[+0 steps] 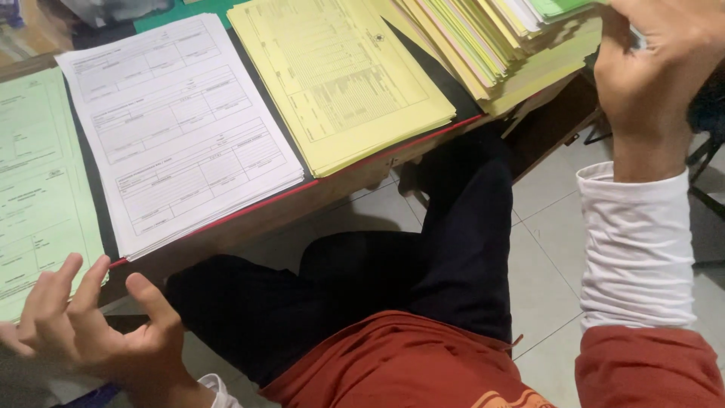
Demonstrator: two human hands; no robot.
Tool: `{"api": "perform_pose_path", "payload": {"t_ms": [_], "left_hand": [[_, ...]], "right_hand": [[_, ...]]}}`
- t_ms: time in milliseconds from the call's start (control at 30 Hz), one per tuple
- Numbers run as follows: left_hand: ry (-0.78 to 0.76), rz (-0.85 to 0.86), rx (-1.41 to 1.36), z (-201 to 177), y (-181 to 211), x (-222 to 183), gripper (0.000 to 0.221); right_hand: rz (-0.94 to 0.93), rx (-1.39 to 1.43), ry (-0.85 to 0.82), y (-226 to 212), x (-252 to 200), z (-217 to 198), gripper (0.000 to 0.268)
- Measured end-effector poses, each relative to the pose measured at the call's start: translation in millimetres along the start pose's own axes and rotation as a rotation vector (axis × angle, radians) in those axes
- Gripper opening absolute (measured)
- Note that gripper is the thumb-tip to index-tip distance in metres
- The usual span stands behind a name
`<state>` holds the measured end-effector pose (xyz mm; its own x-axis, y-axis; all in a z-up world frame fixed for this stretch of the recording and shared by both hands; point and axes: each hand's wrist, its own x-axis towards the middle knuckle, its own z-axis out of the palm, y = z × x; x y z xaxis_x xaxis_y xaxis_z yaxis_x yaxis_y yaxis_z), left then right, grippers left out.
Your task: Sorting and organizing stacks of printed forms on a desk
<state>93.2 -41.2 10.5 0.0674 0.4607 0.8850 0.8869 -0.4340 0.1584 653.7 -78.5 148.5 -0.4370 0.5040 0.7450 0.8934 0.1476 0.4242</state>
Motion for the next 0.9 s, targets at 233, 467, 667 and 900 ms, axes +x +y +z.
{"api": "perform_pose_path", "payload": {"t_ms": [233,467,667,900], "left_hand": [[-0.085,-0.01,-0.188,16,46,9,0.013],[-0.019,0.162,-0.214,48,84,29,0.054],[-0.169,0.049,-0.106,68,91,51,0.068],[-0.207,0.256,-0.172,81,72,50,0.043]], "right_hand": [[0.062,0.334,0.186,-69,30,-31,0.018],[-0.27,0.493,0.165,-131,36,-55,0.017],[-0.209,0.418,0.075,-174,7,-65,0.053],[-1.194,0.229,-0.369,-115,19,-87,0.09]]}}
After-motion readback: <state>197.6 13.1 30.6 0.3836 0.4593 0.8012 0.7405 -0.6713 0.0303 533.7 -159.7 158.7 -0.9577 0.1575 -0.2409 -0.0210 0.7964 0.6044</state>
